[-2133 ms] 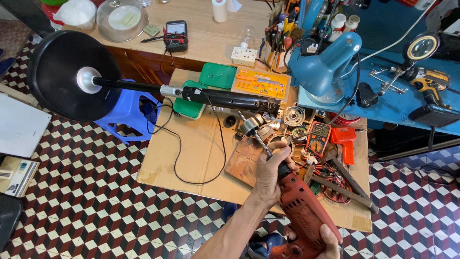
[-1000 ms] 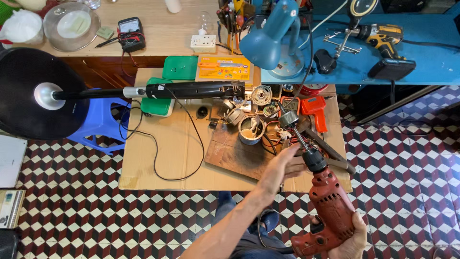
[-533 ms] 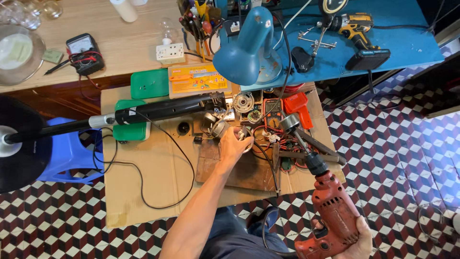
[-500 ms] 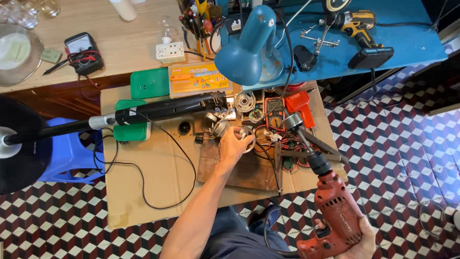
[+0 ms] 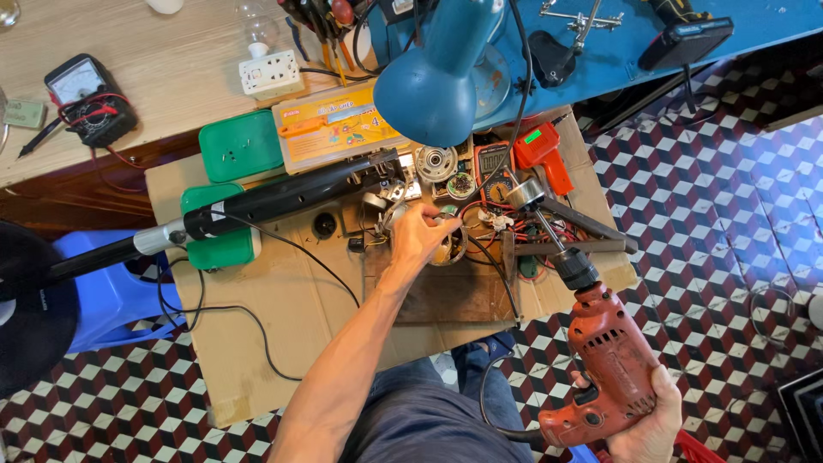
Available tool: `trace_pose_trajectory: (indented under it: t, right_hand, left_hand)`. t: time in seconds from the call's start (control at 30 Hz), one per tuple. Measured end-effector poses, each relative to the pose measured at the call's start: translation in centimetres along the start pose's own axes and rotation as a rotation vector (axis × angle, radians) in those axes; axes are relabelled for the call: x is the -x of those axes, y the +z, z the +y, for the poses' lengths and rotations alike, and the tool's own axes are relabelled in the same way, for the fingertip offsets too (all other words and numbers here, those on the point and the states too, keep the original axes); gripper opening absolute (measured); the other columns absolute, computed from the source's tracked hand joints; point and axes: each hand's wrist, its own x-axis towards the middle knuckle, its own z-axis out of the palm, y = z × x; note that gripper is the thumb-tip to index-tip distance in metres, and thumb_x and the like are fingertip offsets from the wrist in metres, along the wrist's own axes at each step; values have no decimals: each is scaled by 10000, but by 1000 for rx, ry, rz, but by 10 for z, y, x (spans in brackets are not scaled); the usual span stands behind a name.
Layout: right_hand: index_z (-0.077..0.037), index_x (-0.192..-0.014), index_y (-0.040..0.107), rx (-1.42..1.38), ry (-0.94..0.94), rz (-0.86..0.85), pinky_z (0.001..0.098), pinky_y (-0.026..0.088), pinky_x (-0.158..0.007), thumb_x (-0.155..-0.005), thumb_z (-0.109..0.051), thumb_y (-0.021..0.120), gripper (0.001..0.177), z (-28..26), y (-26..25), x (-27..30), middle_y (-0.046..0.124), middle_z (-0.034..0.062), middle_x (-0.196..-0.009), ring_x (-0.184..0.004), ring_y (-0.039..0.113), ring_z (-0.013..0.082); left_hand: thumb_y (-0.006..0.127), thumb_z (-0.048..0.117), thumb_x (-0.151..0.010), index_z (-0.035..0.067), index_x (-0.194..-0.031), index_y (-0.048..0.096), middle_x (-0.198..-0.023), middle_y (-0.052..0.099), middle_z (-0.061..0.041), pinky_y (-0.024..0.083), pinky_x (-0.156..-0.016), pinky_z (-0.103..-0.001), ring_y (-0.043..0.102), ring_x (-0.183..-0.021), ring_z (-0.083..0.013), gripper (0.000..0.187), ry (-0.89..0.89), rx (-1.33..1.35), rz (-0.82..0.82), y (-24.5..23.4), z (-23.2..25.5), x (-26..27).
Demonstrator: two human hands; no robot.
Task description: The person uses a corded drill to spin a cylindrical metal component, then wipes it with a cloth. They repeat this process, handling the component and drill multiple times on a cluttered workbench.
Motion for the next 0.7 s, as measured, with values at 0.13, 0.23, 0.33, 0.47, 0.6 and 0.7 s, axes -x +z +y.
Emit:
trace_pose_trajectory:
  t: [0.13,0.23,0.33,0.47,0.6,0.7]
  right_hand:
    - [24,-1501,477,-5,8,-7,558,566,-802,-985,-437,529,694,-2,5,2,610,217,-1336,-1117,643,325]
    - [60,-1489,488,32,-9,-12,561,585,-792,-981,-423,532,702,-3,6,3,625,237,-1295,-1071,662,347]
    - [90,-1491,486,17,-18,-68,547,587,-761,-1003,-401,536,694,-4,9,0,634,249,-1290,-1064,667,343]
    - [103,-1482,478,41,-19,-97,544,585,-764,-1021,-383,527,672,-4,10,-3,626,264,-1302,-1068,667,366]
    - [97,-1483,470,31,-4,-140,537,596,-750,-1039,-381,538,656,1,6,-8,629,267,-1295,-1065,664,371]
    - [100,-1435,430,25,4,-149,547,604,-755,-1052,-374,545,619,5,1,-12,633,269,-1299,-1059,669,395]
  left_hand:
    - [780,203,-849,12,-1003,782,-859,785,-92,556,-619,-265,690,-685,-113,245,-133,314,-94,6,-16,-1]
    - [760,157,-905,-51,-1089,712,-888,755,-135,565,-615,-263,699,-702,-134,282,-237,745,-169,-2,-38,10]
    - [723,124,-922,-68,-1188,648,-970,748,-140,616,-714,-239,751,-790,-164,337,-286,978,-188,-10,-51,14]
    - [701,92,-928,-37,-1282,594,-1065,719,-129,623,-787,-235,744,-904,-169,392,-374,1086,-203,-20,-57,24]
    - [708,95,-908,-37,-1355,582,-1062,727,-94,616,-793,-232,722,-902,-142,482,-398,1188,-221,-29,-57,33]
    - [725,85,-910,-43,-1325,545,-1009,713,-99,631,-825,-257,727,-899,-155,470,-442,1233,-152,-28,-56,34]
